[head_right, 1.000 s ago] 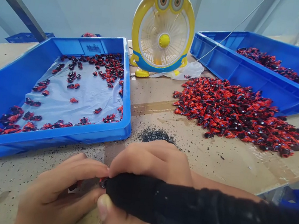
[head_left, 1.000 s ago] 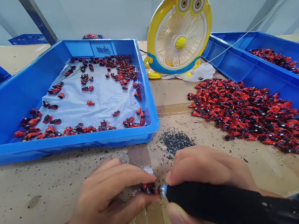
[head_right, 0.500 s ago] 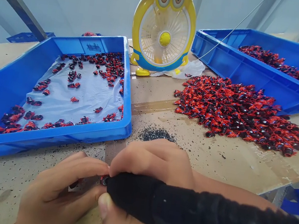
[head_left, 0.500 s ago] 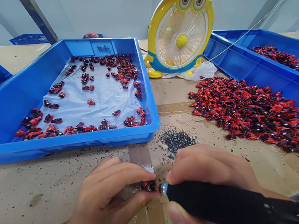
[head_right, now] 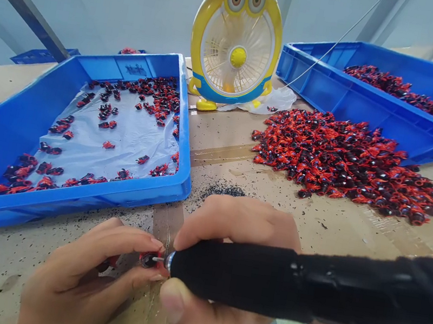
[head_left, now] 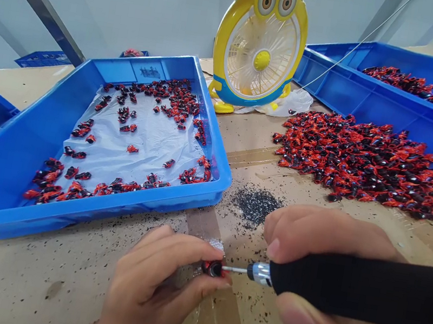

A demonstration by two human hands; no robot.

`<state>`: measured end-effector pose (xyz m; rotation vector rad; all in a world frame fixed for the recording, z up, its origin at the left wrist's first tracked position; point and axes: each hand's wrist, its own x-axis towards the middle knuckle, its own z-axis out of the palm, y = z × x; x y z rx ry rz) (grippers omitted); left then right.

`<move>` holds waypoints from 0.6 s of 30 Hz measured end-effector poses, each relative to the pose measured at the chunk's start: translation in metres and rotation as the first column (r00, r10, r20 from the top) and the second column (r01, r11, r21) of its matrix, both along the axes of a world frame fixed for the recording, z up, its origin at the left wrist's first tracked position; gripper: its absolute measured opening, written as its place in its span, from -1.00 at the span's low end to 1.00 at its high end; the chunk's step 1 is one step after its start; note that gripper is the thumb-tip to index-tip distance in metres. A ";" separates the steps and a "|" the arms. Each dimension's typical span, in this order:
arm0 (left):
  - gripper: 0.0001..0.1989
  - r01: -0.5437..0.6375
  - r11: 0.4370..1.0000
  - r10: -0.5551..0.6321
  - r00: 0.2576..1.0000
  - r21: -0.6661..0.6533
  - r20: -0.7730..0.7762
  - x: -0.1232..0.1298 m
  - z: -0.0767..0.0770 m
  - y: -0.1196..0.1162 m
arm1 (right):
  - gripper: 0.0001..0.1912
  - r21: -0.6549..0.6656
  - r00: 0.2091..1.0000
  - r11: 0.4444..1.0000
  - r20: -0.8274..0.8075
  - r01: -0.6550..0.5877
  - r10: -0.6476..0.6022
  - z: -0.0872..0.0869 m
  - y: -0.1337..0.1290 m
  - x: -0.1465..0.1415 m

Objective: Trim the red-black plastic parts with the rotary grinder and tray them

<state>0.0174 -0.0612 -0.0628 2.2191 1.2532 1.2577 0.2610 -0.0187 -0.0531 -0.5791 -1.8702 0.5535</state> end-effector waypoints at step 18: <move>-0.90 0.004 1.000 -0.004 1.000 0.006 0.009 -0.003 -0.004 -0.003 | -0.62 -0.014 1.000 1.000 0.017 -0.002 0.003 -0.002 0.001 0.008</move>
